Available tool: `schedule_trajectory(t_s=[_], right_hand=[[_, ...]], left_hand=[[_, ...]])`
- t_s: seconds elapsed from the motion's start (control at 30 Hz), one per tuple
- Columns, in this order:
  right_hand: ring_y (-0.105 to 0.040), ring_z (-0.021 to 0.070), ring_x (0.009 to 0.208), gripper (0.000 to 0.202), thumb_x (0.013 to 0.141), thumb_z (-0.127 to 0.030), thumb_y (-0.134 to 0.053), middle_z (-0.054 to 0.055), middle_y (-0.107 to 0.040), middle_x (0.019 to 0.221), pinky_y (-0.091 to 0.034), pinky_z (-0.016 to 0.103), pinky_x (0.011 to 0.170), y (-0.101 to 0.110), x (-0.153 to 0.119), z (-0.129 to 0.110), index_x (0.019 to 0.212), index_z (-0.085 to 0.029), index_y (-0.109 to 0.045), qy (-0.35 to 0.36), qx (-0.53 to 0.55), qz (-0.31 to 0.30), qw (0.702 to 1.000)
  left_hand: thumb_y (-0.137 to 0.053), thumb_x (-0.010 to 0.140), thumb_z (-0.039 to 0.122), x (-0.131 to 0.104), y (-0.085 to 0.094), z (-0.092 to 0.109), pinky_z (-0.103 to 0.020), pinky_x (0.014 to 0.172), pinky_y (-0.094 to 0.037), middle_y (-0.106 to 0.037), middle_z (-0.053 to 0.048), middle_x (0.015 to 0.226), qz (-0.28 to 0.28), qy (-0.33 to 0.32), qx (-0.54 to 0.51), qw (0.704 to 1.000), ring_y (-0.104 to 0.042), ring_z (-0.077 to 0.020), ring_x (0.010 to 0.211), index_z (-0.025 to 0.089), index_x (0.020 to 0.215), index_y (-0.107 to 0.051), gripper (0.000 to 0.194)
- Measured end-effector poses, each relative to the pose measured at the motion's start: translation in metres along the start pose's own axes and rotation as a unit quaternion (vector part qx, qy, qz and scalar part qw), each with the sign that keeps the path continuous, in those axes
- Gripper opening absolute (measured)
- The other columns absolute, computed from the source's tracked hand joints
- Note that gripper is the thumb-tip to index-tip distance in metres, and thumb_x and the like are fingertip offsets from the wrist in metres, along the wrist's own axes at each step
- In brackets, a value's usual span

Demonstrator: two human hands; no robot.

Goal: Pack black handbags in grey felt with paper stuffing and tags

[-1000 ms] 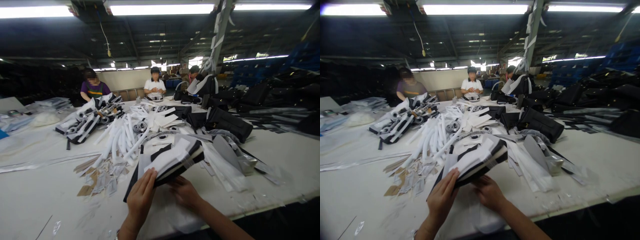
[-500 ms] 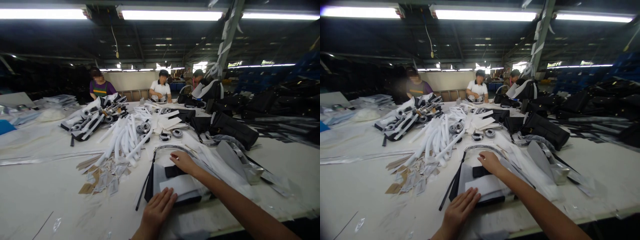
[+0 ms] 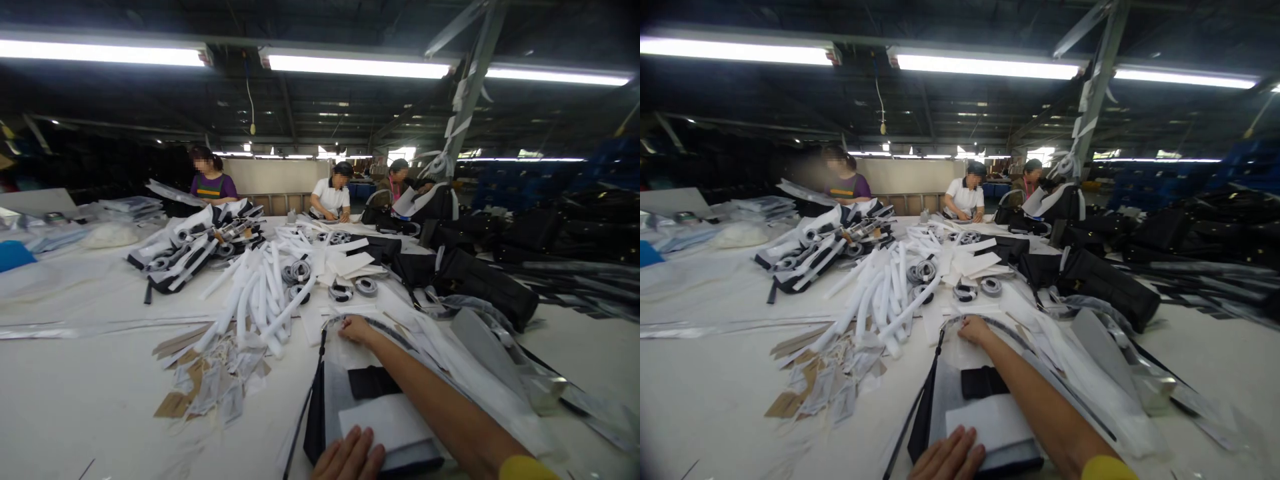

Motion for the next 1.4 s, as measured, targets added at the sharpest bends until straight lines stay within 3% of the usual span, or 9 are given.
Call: schedule_trajectory(t_s=[0.17, 0.3, 0.4, 0.5, 0.6, 0.67, 0.83, 1.0, 1.4], right_hand=[[-0.067, 0.0155, 0.079, 0.023, 0.092, -0.037, -0.067, 0.002, -0.068, 0.089, -0.056, 0.032, 0.073, 0.016, -0.029, -0.005, 0.095, -0.015, -0.062, 0.080, 0.152, -0.026, 0.985], [-0.069, 0.0205, 0.100, 0.042, 0.076, -0.050, -0.079, 0.004, -0.074, 0.096, -0.052, 0.035, 0.091, 0.033, -0.083, -0.012, 0.096, -0.020, -0.056, 0.177, 0.248, -0.044, 0.951], [-0.073, 0.0249, 0.095, 0.057, 0.069, -0.051, -0.084, 0.008, -0.076, 0.099, -0.056, 0.039, 0.086, 0.041, -0.131, -0.007, 0.109, -0.021, -0.058, 0.220, 0.268, -0.180, 0.921], [-0.075, 0.0251, 0.075, 0.055, 0.086, -0.060, -0.065, 0.013, -0.077, 0.092, -0.060, 0.040, 0.072, 0.046, -0.156, 0.006, 0.118, -0.016, -0.061, 0.240, 0.230, -0.288, 0.898], [-0.075, 0.0249, 0.076, 0.058, 0.095, -0.065, -0.044, 0.016, -0.076, 0.097, -0.060, 0.042, 0.074, 0.048, -0.147, 0.015, 0.108, -0.013, -0.069, 0.265, 0.155, -0.143, 0.941], [-0.072, 0.0279, 0.098, 0.048, 0.090, -0.060, -0.058, 0.015, -0.075, 0.109, -0.055, 0.045, 0.093, 0.044, -0.137, 0.015, 0.105, -0.017, -0.073, 0.286, 0.113, -0.082, 0.948], [-0.062, 0.0330, 0.120, 0.056, 0.066, -0.043, -0.088, 0.011, -0.071, 0.124, -0.042, 0.046, 0.110, 0.035, -0.127, 0.015, 0.116, -0.021, -0.074, 0.348, 0.022, -0.138, 0.927], [-0.060, 0.0316, 0.124, 0.069, 0.072, -0.044, -0.084, 0.011, -0.064, 0.135, -0.043, 0.044, 0.110, 0.027, -0.124, 0.029, 0.133, -0.021, -0.063, 0.375, -0.057, -0.124, 0.917], [-0.074, 0.0235, 0.091, 0.030, 0.088, -0.024, -0.065, 0.007, -0.079, 0.101, -0.055, 0.033, 0.086, 0.024, -0.088, 0.022, 0.117, -0.019, -0.072, 0.335, -0.053, -0.038, 0.940]], left_hand=[[-0.036, 0.105, 0.018, 0.021, 0.024, -0.008, -0.017, 0.088, -0.054, -0.069, 0.006, 0.126, -0.147, -0.088, 0.001, 0.985, -0.070, -0.0107, 0.108, 0.029, 0.125, -0.068, 0.039], [-0.033, 0.106, 0.018, 0.031, 0.037, -0.013, -0.019, 0.092, -0.052, -0.068, 0.005, 0.128, -0.178, -0.095, 0.002, 0.979, -0.068, -0.0117, 0.113, 0.027, 0.129, -0.065, 0.041], [-0.032, 0.106, 0.015, 0.033, 0.037, -0.011, -0.020, 0.097, -0.050, -0.068, 0.005, 0.129, -0.188, -0.091, -0.003, 0.978, -0.067, -0.0115, 0.114, 0.027, 0.130, -0.064, 0.042], [-0.038, 0.104, 0.012, 0.032, 0.037, -0.008, -0.022, 0.102, -0.047, -0.070, 0.002, 0.127, -0.199, -0.074, -0.020, 0.977, -0.066, -0.0120, 0.116, 0.026, 0.129, -0.064, 0.039], [-0.040, 0.104, 0.012, 0.030, 0.037, -0.006, -0.024, 0.103, -0.046, -0.070, 0.000, 0.127, -0.220, -0.057, -0.033, 0.973, -0.064, -0.0129, 0.119, 0.026, 0.133, -0.061, 0.038], [-0.038, 0.104, 0.011, 0.029, 0.037, -0.006, -0.024, 0.101, -0.047, -0.069, 0.000, 0.128, -0.225, -0.053, -0.035, 0.972, -0.063, -0.0132, 0.120, 0.025, 0.135, -0.059, 0.040], [-0.037, 0.104, 0.010, 0.030, 0.036, -0.006, -0.025, 0.100, -0.048, -0.071, 0.002, 0.126, -0.196, -0.045, -0.042, 0.979, -0.064, -0.0132, 0.118, 0.025, 0.130, -0.063, 0.039], [-0.036, 0.105, 0.012, 0.030, 0.037, -0.006, -0.025, 0.099, -0.048, -0.071, 0.004, 0.125, -0.200, -0.039, -0.043, 0.978, -0.064, -0.0132, 0.118, 0.025, 0.131, -0.063, 0.039], [-0.037, 0.106, 0.016, 0.031, 0.037, -0.006, -0.024, 0.100, -0.048, -0.074, 0.001, 0.117, -0.212, -0.039, -0.046, 0.975, -0.069, -0.0117, 0.106, 0.024, 0.130, -0.063, 0.037]])
Point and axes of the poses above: each hand's wrist, its own x-axis towards the middle knuckle, its own y-axis out of the back of the hand, z = x × y, the point moved 2 cm from there along x, towards the middle knuckle
